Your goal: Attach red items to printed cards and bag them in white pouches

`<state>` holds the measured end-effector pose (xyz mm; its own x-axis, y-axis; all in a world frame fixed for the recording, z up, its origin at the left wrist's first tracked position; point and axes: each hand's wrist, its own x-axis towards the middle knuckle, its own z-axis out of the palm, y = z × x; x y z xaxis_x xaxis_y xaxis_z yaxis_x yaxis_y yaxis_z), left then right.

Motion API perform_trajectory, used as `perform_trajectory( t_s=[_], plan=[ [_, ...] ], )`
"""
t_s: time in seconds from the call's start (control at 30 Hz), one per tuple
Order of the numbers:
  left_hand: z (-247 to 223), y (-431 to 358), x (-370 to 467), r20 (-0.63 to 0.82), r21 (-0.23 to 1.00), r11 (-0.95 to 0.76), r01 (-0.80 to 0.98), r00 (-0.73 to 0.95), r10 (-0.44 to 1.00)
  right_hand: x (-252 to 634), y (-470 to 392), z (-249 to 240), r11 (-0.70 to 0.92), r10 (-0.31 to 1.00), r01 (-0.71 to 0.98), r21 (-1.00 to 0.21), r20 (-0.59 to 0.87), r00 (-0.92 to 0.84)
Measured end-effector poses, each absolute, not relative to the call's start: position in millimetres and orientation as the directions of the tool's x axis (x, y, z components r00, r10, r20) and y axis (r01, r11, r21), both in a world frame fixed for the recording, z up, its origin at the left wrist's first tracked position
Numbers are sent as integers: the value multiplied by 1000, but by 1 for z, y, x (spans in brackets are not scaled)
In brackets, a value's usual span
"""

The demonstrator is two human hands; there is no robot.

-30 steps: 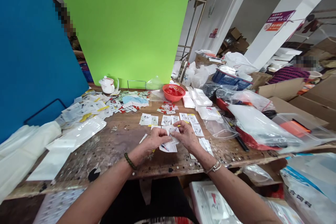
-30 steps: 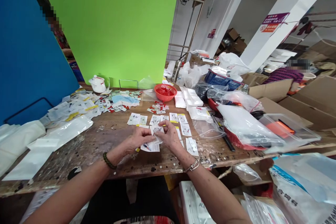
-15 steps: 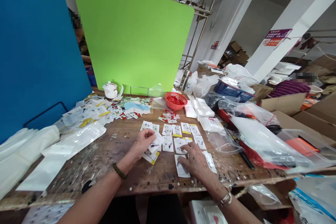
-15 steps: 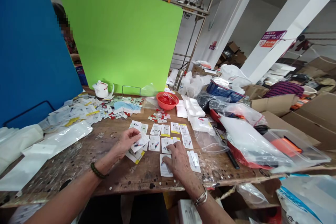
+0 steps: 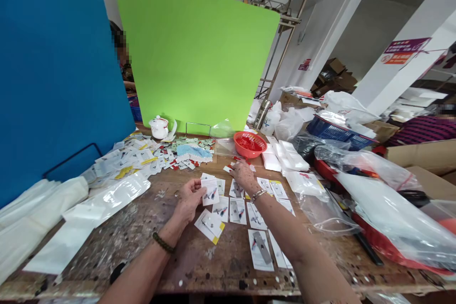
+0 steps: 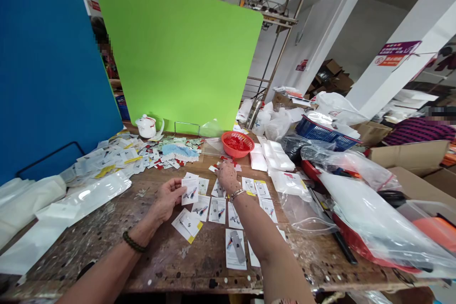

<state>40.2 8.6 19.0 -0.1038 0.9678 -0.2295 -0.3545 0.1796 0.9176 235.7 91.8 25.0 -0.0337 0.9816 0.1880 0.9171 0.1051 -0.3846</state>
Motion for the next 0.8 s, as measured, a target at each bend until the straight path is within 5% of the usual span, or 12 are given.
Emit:
perform_trajectory(
  t_s=[0.3, 0.4, 0.6, 0.8],
  plan=[
    [14, 17, 36, -238, 881, 126, -456, -197, 951, 228, 89, 32, -5, 993, 949, -315, 107, 41],
    [16, 17, 35, -258, 873, 128, -470, -224, 940, 223, 79, 47, -17, 990, 898, -439, 116, 76],
    [27, 7, 47, -207, 862, 94, -498, -178, 962, 194, 22, 68, 212, 970, 679, -703, 238, -57],
    [34, -14, 54, -204, 871, 131, -473, -104, 973, 181, -22, 55, 269, 929, 784, -559, 364, -59]
  ],
)
